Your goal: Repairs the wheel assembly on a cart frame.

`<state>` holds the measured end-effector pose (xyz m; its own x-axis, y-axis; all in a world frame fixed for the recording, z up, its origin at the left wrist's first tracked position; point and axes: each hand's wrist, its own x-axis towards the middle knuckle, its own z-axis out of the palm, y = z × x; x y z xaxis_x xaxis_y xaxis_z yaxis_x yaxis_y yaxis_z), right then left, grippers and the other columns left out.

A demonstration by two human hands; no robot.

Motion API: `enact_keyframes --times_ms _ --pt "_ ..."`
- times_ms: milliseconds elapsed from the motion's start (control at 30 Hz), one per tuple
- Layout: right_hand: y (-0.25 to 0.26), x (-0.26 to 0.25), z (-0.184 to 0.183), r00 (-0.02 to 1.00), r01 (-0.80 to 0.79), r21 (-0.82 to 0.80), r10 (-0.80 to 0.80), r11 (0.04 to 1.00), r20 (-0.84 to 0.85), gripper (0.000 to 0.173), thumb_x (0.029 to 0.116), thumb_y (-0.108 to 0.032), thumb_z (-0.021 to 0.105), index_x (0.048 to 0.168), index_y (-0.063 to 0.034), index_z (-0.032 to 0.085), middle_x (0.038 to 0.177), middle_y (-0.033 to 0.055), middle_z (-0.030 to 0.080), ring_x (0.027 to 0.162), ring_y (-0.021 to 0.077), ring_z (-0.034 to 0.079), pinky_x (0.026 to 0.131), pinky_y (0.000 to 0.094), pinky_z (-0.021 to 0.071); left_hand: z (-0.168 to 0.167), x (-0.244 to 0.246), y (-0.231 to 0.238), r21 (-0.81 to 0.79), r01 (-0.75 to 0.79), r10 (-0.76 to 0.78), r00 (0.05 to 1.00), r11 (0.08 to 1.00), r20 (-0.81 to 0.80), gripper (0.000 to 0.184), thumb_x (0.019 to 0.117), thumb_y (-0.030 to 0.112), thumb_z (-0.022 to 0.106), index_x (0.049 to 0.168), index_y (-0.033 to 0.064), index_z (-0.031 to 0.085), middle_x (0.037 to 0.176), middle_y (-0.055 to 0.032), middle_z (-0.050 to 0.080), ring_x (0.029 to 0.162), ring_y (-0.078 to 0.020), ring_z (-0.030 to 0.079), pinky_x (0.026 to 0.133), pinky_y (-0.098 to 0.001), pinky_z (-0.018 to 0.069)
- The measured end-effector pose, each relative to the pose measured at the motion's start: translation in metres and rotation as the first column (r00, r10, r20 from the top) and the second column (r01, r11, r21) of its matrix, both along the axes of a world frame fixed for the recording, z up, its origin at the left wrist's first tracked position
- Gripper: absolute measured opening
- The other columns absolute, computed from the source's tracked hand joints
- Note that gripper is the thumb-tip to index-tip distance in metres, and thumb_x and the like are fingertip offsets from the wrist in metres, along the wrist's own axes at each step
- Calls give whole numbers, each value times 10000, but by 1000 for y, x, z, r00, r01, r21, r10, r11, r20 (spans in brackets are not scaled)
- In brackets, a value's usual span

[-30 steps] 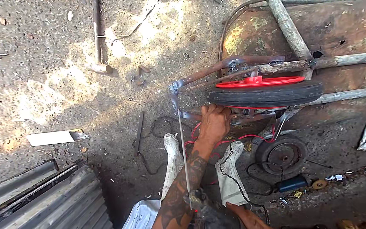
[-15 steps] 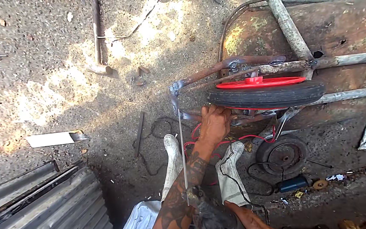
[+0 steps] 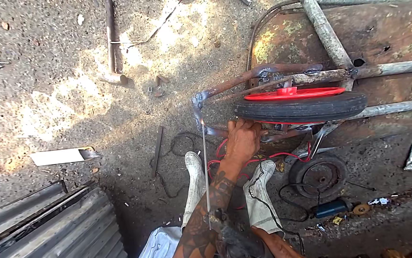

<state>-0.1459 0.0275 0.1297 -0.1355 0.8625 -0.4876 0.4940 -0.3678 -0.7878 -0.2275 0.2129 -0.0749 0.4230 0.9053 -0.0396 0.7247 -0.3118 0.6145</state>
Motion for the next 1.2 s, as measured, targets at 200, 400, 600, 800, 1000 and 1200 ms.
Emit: enact_keyframes --times_ms 200,400,600,800,1000,1200 --pt "-3 -3 0 1000 22 5 -22 1000 13 497 967 -346 706 1274 42 669 1036 207 737 929 232 718 874 377 573 -1 1 -1 21 -18 17 1000 1000 12 218 986 283 643 898 123 764 968 -52 741 990 -262 675 898 -514 467" --pt "-4 -3 0 999 30 28 -30 999 -16 477 961 -304 710 1267 59 664 1062 209 736 961 233 723 883 384 584 9 0 1 -212 6 6 998 977 56 182 1009 214 619 1053 88 742 1039 -82 721 956 -248 698 841 -468 564" --pt "-3 -2 0 999 37 26 -36 999 -16 494 961 -312 710 1278 63 657 1033 221 730 931 233 713 877 352 570 1 0 -1 9 -6 6 1000 1000 -1 244 991 298 641 885 111 755 938 -55 737 955 -267 671 894 -507 456" --pt "-4 -3 -2 999 38 35 -38 999 5 502 960 -334 713 1272 56 666 1022 216 730 915 226 712 856 343 574 0 0 -1 2 7 -7 1000 1000 -26 286 1005 331 615 868 116 746 923 -52 730 941 -264 665 890 -500 450" --pt "-1 -3 -4 1000 23 40 -24 999 14 491 962 -328 712 1280 43 663 1028 200 733 911 217 716 845 352 579 1 0 0 4 -8 8 1000 1000 14 243 991 298 641 880 114 753 928 -54 731 944 -258 670 884 -496 459" --pt "-1 -4 -4 999 33 12 -32 999 -24 481 963 -294 717 1294 50 652 1062 205 730 952 230 720 872 370 586 7 0 2 -69 -24 26 999 997 34 136 962 234 678 935 140 774 994 -45 739 1005 -258 668 934 -531 460"
